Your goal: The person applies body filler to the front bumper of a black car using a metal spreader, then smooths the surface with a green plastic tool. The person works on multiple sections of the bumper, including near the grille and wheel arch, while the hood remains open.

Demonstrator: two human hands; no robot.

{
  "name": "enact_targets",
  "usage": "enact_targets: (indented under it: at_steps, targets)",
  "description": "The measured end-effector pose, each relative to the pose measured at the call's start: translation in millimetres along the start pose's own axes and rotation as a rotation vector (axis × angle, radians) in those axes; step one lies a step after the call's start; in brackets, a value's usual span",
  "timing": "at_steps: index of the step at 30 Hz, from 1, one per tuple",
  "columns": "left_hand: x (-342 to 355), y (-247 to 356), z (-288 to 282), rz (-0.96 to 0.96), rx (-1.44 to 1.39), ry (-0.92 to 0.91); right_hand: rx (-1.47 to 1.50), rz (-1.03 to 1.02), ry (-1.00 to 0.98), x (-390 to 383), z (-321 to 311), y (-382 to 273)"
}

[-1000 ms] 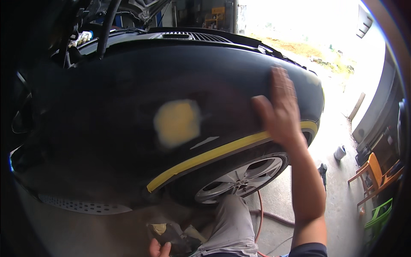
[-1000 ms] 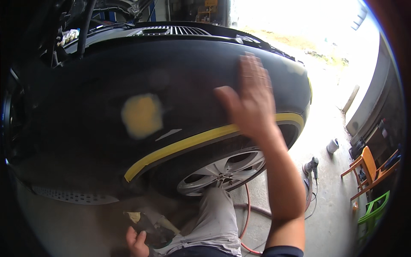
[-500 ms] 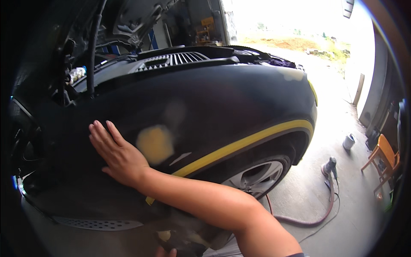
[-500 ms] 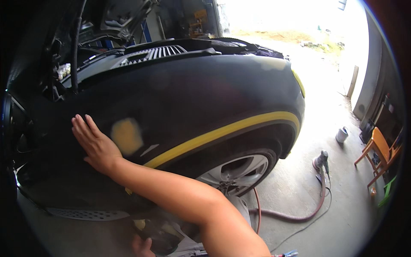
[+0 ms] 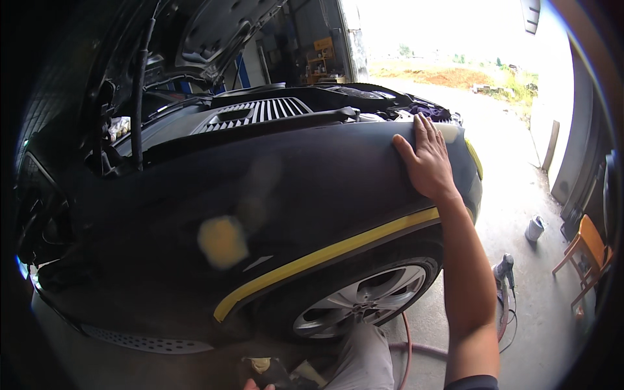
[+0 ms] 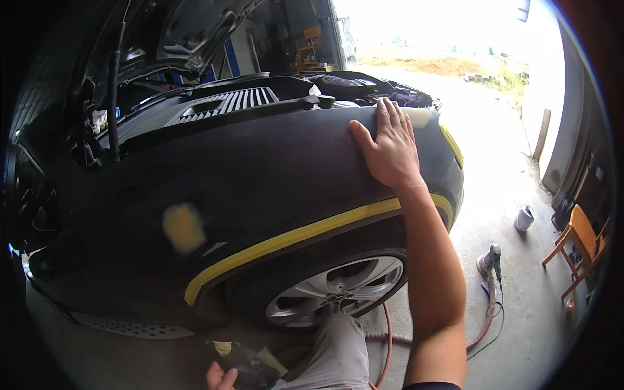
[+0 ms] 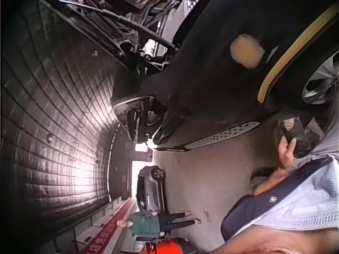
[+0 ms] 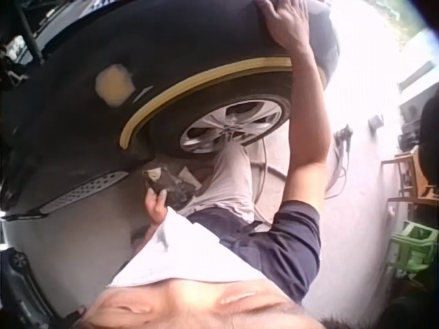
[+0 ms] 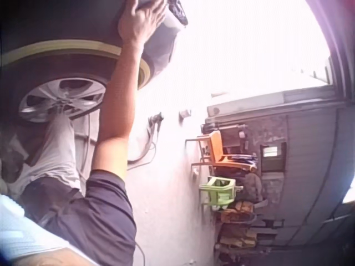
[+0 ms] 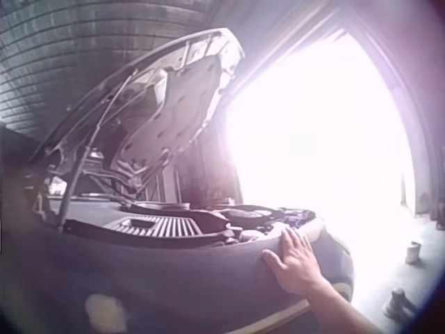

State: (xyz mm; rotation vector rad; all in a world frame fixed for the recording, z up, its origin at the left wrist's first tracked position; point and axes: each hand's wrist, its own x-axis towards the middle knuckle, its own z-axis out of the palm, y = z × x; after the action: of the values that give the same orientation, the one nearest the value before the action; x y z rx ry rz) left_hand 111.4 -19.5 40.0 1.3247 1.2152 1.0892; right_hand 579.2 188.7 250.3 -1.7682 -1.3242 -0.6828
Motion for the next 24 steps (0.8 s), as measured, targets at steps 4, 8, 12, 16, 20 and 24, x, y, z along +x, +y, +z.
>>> enact_targets:
  at_steps: [4,8,12,16,20,24]
  targets:
    - [-15,-14,-9,-0.028,-0.223,0.078,0.032,-0.036,-0.051,-13,5,-80]
    - [-20,2,3,-0.059,0.01,0.119,0.364,-0.395,0.062,-57,21,-217]
    - [-6,19,37,0.058,0.11,0.011,0.323,-0.668,0.164,-68,43,-245]
    - [-6,24,45,0.059,-0.1,0.034,0.472,-0.535,0.105,-35,14,-174]
    - [-3,5,30,-0.057,-0.217,-0.038,0.193,-0.361,-0.01,-21,1,-79]
    - [-2,14,32,-0.055,-0.17,-0.038,0.077,-0.15,-0.05,-17,-7,-28]
